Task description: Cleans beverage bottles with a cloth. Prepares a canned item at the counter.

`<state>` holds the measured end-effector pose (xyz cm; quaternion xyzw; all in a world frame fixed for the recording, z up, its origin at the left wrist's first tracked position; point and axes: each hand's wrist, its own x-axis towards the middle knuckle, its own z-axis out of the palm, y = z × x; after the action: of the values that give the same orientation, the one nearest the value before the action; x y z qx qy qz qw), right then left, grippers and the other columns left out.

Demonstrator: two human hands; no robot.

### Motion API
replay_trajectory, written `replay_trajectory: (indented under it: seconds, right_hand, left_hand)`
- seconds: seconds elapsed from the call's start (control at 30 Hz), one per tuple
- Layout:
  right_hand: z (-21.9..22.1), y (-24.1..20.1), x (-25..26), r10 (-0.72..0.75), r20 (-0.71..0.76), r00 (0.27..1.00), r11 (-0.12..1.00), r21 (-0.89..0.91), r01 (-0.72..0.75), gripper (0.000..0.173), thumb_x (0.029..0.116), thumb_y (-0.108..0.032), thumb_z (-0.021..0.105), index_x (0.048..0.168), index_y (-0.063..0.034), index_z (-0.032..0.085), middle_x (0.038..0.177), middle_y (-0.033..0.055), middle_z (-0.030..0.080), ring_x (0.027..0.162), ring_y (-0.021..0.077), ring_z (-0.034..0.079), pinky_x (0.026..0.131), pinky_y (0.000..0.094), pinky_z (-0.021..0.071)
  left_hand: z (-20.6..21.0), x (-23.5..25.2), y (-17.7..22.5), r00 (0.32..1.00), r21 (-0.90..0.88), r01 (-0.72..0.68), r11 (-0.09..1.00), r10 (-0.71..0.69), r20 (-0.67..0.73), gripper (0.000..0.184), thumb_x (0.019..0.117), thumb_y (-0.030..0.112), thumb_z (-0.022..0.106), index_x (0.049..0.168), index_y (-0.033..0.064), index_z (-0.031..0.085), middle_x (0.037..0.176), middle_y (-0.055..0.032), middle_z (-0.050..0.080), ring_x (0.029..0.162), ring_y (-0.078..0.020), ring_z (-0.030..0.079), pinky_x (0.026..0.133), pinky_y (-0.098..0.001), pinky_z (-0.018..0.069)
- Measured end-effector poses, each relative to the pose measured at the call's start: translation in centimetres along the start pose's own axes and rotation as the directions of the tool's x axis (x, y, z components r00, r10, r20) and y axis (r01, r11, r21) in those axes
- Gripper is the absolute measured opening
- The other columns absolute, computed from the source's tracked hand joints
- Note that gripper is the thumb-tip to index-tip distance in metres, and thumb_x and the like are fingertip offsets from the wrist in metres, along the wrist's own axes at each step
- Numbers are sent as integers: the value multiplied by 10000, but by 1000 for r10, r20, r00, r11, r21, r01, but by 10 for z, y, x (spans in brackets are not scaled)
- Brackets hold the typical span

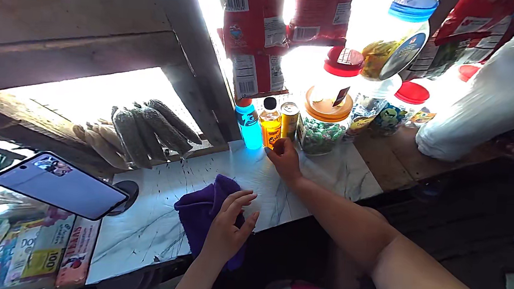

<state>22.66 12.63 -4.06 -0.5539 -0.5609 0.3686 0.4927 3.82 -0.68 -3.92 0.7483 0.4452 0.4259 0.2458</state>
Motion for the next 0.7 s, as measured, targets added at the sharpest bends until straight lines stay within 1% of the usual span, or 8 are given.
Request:
replay_trajectory:
  seconds: [0.07, 0.13, 0.23, 0.27, 0.37, 0.47, 0.6, 0.7]
  right_hand:
    - [1, 1, 1, 19, -6, 1000, 1000, 24, -19, 309, 968, -190, 690, 1187, -8, 571, 961, 144, 651, 815, 215, 635, 744, 393, 541]
    - [1, 1, 3, 38, -3, 999, 999, 24, -38, 347, 975, -192, 677, 1243, -7, 557, 1029, 161, 656, 874, 237, 651, 779, 409, 550]
    - [1, 1, 13, 95, 21, 995, 995, 36, -96, 367, 974, -187, 681, 1256, 14, 559, 1083, 166, 666, 939, 243, 663, 839, 418, 550]
    - [2, 2, 17, 116, 22, 993, 992, 47, -117, 366, 975, -191, 681, 1245, 27, 564, 1082, 170, 666, 943, 240, 668, 849, 417, 555]
    - [4, 5, 27, 206, 9, 979, 971, 124, -205, 355, 983, -207, 687, 1204, 37, 554, 1053, 179, 640, 909, 246, 680, 823, 428, 591]
    - [6, 4, 29, 230, -4, 973, 961, 162, -226, 311, 989, -227, 680, 1148, 26, 594, 997, 155, 664, 861, 220, 689, 781, 407, 596]
    - [7, 0, 32, 257, 31, 966, 949, 184, -258, 287, 1029, -256, 617, 1169, -5, 619, 1036, 132, 713, 887, 208, 711, 758, 402, 596]
    - [5, -5, 34, 294, 60, 954, 932, 204, -300, 282, 1042, -264, 600, 1164, -9, 605, 1027, 123, 720, 856, 189, 721, 722, 371, 599]
  left_hand:
    - [1, -1, -2, 1000, 5, -6, 1000, 6, 7, 389, 1004, 344, 603, 1258, 58, 675, 1321, -146, 631, 1096, -119, 661, 851, -230, 577]
    - [0, -1, -2, 1000, 7, -11, 1000, 11, 12, 390, 1005, 351, 604, 1257, 61, 674, 1321, -142, 631, 1094, -114, 660, 853, -225, 575]
    - [0, -1, -3, 1000, 22, -12, 1000, 11, 20, 398, 1007, 357, 603, 1262, 60, 672, 1316, -140, 634, 1094, -114, 662, 860, -225, 575]
    - [-1, -2, -3, 1000, 27, -13, 1000, 12, 25, 397, 1008, 356, 600, 1263, 61, 671, 1312, -137, 637, 1092, -114, 663, 862, -227, 575]
    - [-1, -2, -2, 999, 30, -10, 1000, 8, 41, 389, 1008, 354, 602, 1265, 69, 671, 1306, -128, 643, 1094, -114, 662, 873, -230, 572]
    - [-2, -2, -2, 998, 45, -2, 999, 0, 57, 401, 1004, 357, 602, 1259, 57, 678, 1302, -147, 646, 1081, -139, 669, 873, -259, 575]
    - [-2, -3, -4, 998, 44, -2, 999, -1, 69, 400, 1006, 360, 602, 1267, 64, 672, 1310, -135, 642, 1102, -137, 663, 891, -264, 575]
    - [-2, -4, -5, 997, 55, -3, 998, -1, 73, 402, 1007, 368, 598, 1271, 75, 673, 1310, -125, 645, 1106, -130, 659, 897, -258, 568]
